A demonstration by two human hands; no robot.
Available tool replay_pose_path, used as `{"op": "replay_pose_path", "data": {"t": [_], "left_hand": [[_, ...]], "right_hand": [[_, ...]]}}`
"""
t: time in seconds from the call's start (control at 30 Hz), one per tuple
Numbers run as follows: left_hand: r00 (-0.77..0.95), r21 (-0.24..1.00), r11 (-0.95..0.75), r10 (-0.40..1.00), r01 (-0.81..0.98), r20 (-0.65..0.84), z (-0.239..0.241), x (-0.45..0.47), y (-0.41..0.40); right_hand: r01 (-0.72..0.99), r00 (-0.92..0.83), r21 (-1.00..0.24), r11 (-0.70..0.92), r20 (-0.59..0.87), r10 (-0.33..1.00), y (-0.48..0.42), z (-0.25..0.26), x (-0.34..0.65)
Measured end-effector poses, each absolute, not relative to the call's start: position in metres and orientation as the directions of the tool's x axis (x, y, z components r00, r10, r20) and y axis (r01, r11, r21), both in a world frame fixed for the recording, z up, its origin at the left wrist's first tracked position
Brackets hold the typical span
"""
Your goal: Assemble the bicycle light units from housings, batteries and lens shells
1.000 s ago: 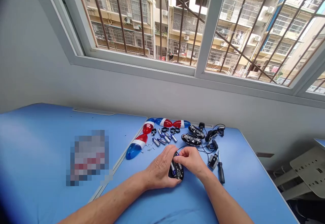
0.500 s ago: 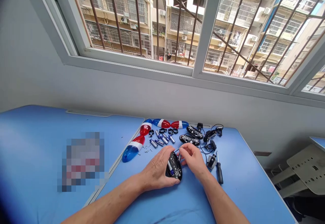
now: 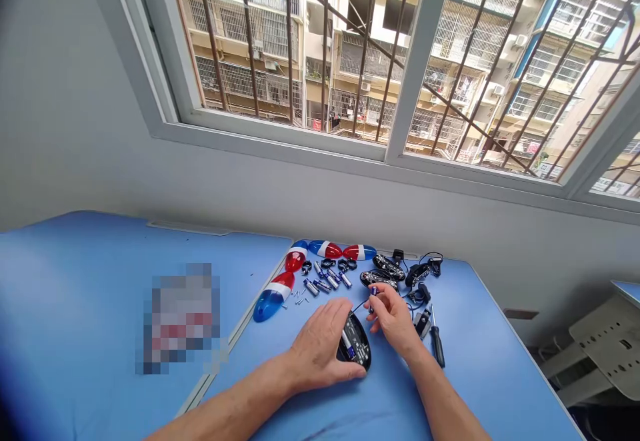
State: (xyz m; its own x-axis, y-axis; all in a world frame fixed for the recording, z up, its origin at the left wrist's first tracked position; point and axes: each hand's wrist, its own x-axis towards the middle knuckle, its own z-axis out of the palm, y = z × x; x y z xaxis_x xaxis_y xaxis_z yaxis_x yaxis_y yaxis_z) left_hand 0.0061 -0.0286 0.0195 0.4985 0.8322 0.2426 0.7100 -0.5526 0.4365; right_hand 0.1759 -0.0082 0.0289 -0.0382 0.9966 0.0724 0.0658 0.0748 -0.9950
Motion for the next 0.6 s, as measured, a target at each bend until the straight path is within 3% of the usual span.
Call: {"op": "replay_pose_path", "data": {"t": [0.1,0.2,0.27,0.33,0.6], "left_hand": [[0.516,0.421,-0.560,0.826,0.713,0.226,0.020,0.007,-0.032],[0.532,0.419,-0.563,0.822,0.712,0.202,0.020,0.007,-0.033],[0.540,0.425,-0.567,0.819,0.706,0.195,0.019,0.008,-0.032],[0.549,0.430,-0.578,0.811,0.694,0.202,0.018,0.008,-0.031],[0.580,0.409,-0.605,0.790,0.683,0.201,0.017,0.004,-0.032]], "right_hand": [[0.127,-0.053,-0.985,0.117,0.111,0.992,-0.006,0.030,0.184],[0.328,-0.098,-0.926,0.187,0.163,0.982,0.006,0.034,0.189],[0.570,-0.144,-0.783,0.247,0.201,0.969,0.019,0.041,0.187],[0.836,-0.153,-0.488,0.251,0.231,0.961,0.034,0.049,0.179],[0.977,-0.101,-0.165,0.137,0.212,0.972,0.071,0.059,0.125]]}}
